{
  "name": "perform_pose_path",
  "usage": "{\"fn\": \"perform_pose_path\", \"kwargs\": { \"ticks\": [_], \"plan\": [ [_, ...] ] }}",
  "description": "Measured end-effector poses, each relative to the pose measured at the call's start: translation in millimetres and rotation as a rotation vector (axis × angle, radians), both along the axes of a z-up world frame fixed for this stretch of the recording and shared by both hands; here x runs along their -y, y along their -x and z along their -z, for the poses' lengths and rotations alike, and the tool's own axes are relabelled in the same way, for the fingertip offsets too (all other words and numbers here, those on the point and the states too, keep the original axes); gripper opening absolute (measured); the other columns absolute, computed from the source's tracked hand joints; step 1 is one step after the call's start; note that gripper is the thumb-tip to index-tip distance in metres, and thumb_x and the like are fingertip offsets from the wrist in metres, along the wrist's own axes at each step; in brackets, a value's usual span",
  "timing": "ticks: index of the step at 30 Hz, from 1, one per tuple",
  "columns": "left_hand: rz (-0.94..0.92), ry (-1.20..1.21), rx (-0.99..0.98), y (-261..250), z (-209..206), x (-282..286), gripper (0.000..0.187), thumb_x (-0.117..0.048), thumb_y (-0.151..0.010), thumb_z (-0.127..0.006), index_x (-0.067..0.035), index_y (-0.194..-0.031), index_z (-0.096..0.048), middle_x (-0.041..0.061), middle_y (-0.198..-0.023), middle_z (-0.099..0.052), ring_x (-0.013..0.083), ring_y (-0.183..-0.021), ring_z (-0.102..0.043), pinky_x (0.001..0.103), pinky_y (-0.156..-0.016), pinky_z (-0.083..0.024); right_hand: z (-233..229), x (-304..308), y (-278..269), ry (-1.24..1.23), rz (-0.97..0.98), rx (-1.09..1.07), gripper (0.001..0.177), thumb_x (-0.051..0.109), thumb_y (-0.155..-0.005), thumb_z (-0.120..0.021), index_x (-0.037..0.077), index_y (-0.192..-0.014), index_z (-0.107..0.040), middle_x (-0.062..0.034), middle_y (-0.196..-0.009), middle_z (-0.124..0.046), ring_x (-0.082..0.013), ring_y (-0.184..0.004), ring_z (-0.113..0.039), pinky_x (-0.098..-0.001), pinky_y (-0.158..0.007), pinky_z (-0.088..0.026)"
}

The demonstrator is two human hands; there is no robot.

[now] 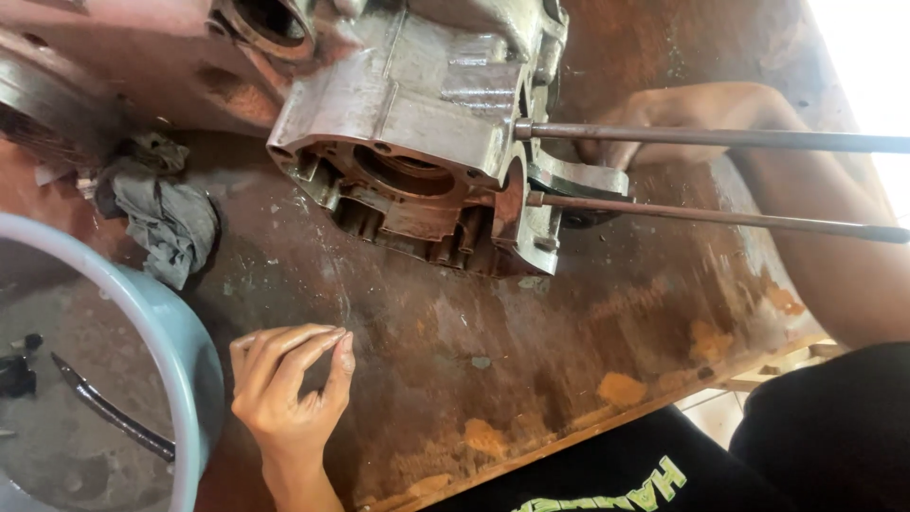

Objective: The person cleans a disassembled engine block on a wooden table using a brush and a liquid solution. They scrub various parts of the engine, including the cylinder area and internal components, while occasionally dipping the brush into a container of liquid.

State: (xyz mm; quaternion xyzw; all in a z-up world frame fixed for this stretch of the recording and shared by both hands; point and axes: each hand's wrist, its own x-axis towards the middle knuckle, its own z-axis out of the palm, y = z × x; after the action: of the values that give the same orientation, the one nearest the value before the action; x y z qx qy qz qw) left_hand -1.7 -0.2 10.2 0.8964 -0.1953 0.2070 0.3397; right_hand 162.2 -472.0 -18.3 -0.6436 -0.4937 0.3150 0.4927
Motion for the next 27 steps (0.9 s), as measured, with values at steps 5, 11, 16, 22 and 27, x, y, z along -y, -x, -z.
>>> {"fn": "perform_pose_path", "kwargs": {
  "ticks": [5,11,16,22,27],
  "plan": [
    [0.015,0.001,0.006,1,0,6,0.013,-0.007,-0.084,-0.085,-0.009,-0.092,-0.074,0.001,-0.093,-0.072,0.0204,-0.087,-0.068,0.036,-0.087,-0.047,48,14,7,0.202,0.209,0.059,0.015,0.001,-0.087,-0.062,-0.008,-0.083,-0.073,-0.0182,-0.074,-0.068,-0.0294,-0.069,-0.062,-0.0501,-0.085,-0.051],
    [0.033,0.023,0.044,3,0,7,0.013,-0.007,-0.084,-0.084,-0.009,-0.091,-0.074,0.001,-0.092,-0.072,0.0192,-0.086,-0.068,0.035,-0.086,-0.047,12,5,13,0.243,0.175,0.004,0.018,0.001,-0.084,-0.062,-0.004,-0.09,-0.078,-0.0167,-0.084,-0.074,-0.0244,-0.076,-0.064,-0.0414,-0.076,-0.052],
    [0.037,0.023,0.055,1,0,8,0.013,-0.007,-0.084,-0.084,-0.008,-0.091,-0.074,0.001,-0.093,-0.072,0.0195,-0.086,-0.068,0.035,-0.086,-0.047,23,-1,15,0.964,0.169,-0.055,0.038,0.015,-0.108,-0.056,-0.012,-0.089,-0.075,-0.0346,-0.083,-0.054,-0.0413,-0.074,-0.04,-0.0533,-0.074,-0.043],
    [0.045,0.012,0.04,2,1,11,0.012,-0.007,-0.085,-0.084,-0.009,-0.091,-0.074,0.001,-0.093,-0.072,0.0208,-0.087,-0.067,0.035,-0.087,-0.048,30,23,1,-0.104,0.008,0.006,0.028,0.014,-0.091,-0.059,-0.001,-0.112,-0.07,-0.0109,-0.084,-0.059,-0.0243,-0.082,-0.057,-0.042,-0.1,-0.05],
    [0.017,0.008,0.039,0,2,9,0.012,-0.007,-0.084,-0.084,-0.008,-0.091,-0.074,0.002,-0.093,-0.072,0.0207,-0.087,-0.067,0.035,-0.086,-0.048,56,33,10,0.214,0.288,0.111,0.019,0.006,-0.091,-0.06,-0.002,-0.103,-0.073,-0.015,-0.099,-0.072,-0.021,-0.09,-0.067,-0.0403,-0.085,-0.056]
  ]
}}
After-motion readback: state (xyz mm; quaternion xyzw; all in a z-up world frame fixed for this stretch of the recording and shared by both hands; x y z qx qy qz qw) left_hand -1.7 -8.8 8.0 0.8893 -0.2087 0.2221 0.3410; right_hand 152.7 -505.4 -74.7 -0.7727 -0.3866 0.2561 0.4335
